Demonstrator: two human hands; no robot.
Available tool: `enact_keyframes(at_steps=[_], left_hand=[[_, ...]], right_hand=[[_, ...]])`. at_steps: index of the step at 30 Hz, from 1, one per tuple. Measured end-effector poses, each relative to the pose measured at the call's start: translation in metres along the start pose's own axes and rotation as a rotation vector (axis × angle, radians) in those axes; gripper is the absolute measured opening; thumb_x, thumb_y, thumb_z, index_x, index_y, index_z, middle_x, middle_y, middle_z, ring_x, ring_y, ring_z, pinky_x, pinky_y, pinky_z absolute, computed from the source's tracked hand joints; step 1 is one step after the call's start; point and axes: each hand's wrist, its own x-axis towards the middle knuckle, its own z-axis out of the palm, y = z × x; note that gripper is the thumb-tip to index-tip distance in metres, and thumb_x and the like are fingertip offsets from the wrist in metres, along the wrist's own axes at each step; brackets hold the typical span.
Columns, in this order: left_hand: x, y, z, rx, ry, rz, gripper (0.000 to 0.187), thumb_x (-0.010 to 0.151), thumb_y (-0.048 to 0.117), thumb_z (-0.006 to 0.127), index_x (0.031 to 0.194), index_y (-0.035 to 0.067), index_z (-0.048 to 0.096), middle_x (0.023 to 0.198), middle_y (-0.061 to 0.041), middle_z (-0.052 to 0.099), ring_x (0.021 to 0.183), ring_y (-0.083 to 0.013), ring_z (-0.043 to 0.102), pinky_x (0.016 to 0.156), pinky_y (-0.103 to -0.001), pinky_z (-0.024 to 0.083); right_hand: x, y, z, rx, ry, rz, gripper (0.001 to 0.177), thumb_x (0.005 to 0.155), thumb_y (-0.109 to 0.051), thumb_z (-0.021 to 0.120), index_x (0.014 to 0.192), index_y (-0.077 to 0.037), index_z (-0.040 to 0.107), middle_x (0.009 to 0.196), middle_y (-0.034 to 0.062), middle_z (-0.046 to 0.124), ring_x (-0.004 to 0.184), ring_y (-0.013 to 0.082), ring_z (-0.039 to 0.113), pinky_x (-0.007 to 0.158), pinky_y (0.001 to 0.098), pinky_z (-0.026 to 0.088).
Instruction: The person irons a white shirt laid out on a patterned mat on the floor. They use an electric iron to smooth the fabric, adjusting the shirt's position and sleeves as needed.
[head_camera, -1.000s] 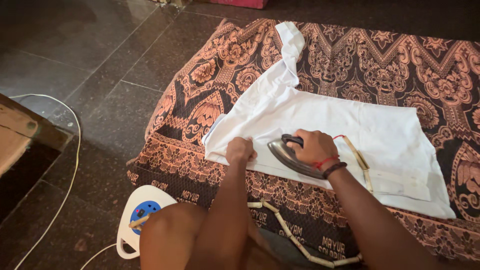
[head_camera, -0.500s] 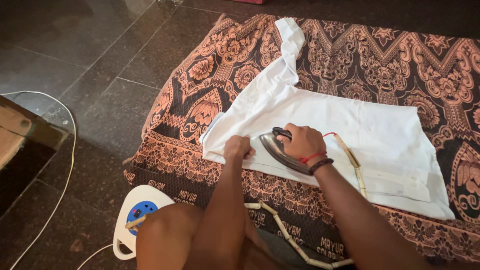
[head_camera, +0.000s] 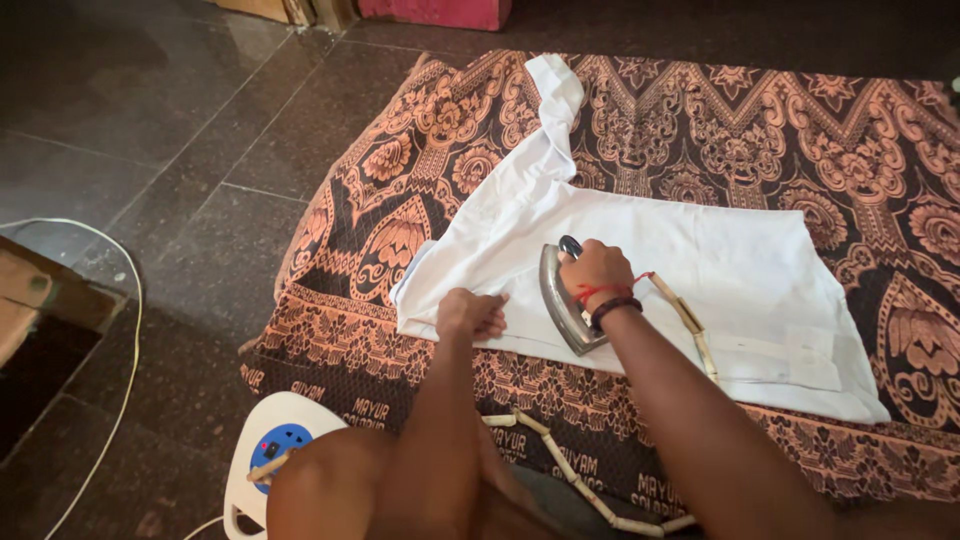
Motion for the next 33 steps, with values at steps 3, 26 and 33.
enact_keyframes(at_steps=[3,26,33], left_hand=[[-0.012,0.004,0.004,0.03,0.052,-0.007,0.036,0.089,0.035,0.08,0.072,0.004,0.072,0.066,-0.007,0.074,0.051,-0.015,0.069,0.048,-0.028,0.049],[-0.02,0.015,0.016,0.532,0.378,0.146,0.042,0.08,0.045,0.082,0.074,0.004,0.075,0.08,-0.014,0.076,0.077,-0.028,0.074,0.073,-0.039,0.056],[0.002,0.011,0.118,0.828,0.379,1.011,0.038,0.092,0.03,0.068,0.117,0.001,0.07,0.129,-0.023,0.068,0.126,-0.0379,0.061,0.112,-0.044,0.048]], right_hand=[[0.015,0.019,-0.001,-0.024,-0.003,0.005,0.048,0.089,-0.049,0.068,0.103,-0.004,0.077,0.103,0.027,0.074,0.101,0.0438,0.071,0.09,0.0496,0.057],[-0.03,0.138,-0.081,0.26,-0.121,0.335,0.041,0.091,-0.04,0.074,0.082,0.001,0.074,0.069,0.0105,0.075,0.055,0.0201,0.072,0.057,0.0353,0.059],[-0.048,0.182,-0.078,0.348,-0.045,0.288,0.043,0.094,-0.039,0.071,0.089,0.004,0.072,0.069,0.013,0.074,0.055,0.0202,0.072,0.055,0.0341,0.058]])
